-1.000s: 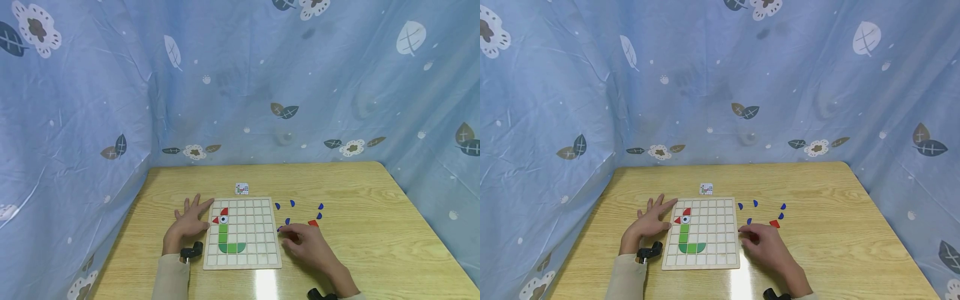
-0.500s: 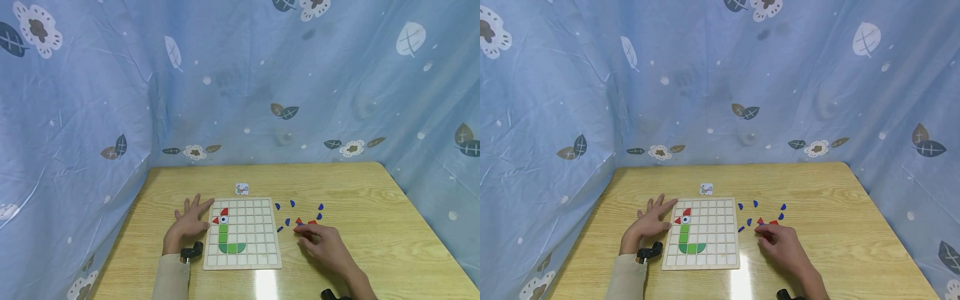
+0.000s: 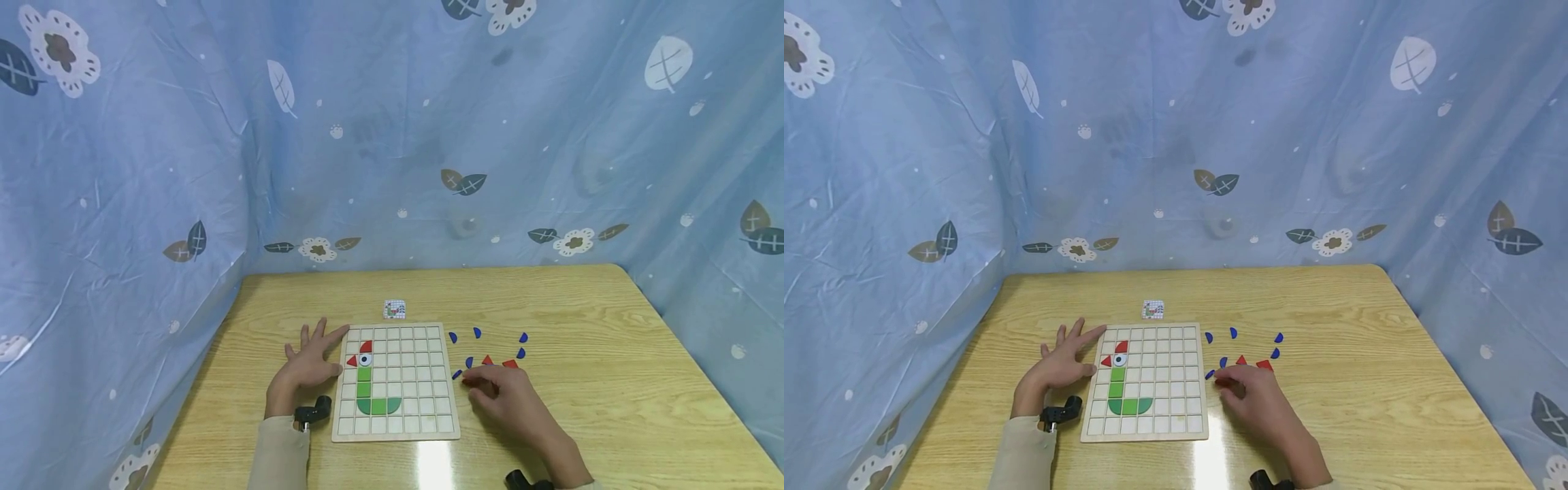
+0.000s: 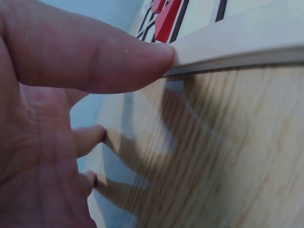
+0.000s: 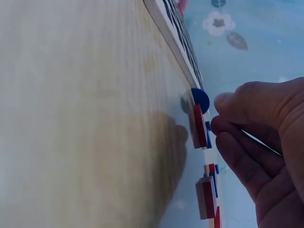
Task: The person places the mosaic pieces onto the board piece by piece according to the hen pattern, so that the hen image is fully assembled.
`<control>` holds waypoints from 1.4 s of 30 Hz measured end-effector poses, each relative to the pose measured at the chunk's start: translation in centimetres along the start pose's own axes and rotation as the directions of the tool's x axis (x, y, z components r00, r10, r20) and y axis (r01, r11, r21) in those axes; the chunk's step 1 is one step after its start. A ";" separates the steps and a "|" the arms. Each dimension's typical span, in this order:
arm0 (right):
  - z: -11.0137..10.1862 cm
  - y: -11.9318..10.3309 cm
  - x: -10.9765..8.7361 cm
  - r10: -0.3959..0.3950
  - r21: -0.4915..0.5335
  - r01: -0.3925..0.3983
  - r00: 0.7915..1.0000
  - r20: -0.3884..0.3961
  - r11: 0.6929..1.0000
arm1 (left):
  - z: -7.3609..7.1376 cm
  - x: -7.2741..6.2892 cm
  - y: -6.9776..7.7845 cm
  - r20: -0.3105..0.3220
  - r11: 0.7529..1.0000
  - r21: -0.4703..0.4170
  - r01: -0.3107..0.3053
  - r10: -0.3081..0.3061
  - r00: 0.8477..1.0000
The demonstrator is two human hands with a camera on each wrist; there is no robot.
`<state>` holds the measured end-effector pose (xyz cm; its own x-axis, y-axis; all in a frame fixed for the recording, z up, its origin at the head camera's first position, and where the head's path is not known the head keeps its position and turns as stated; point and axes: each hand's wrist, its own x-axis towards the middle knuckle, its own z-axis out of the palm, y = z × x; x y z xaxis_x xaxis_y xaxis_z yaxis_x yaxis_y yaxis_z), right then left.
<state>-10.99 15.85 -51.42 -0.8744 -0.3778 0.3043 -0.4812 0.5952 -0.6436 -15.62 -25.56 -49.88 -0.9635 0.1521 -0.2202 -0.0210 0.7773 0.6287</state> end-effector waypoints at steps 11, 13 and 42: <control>0.2 0.7 0.4 0.005 -0.058 -0.002 0.998 0.061 0.998 | 0.0 -0.1 0.0 0.008 1.000 0.006 -0.005 0.005 1.000; 0.2 0.8 0.1 -0.005 -0.063 0.008 0.999 0.046 0.998 | -0.1 -0.1 0.0 0.007 1.000 0.009 -0.005 0.005 1.000; 2.5 -2.4 2.4 -0.136 0.110 0.130 0.990 0.049 0.985 | 0.2 0.3 -0.3 0.004 1.000 0.009 0.005 -0.005 1.000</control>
<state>-11.79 11.67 -50.88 -0.7969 -0.4895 0.3541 -0.5808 0.4594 -0.6720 -15.87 -25.68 -50.28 -0.9624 0.1501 -0.2263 -0.0238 0.7834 0.6211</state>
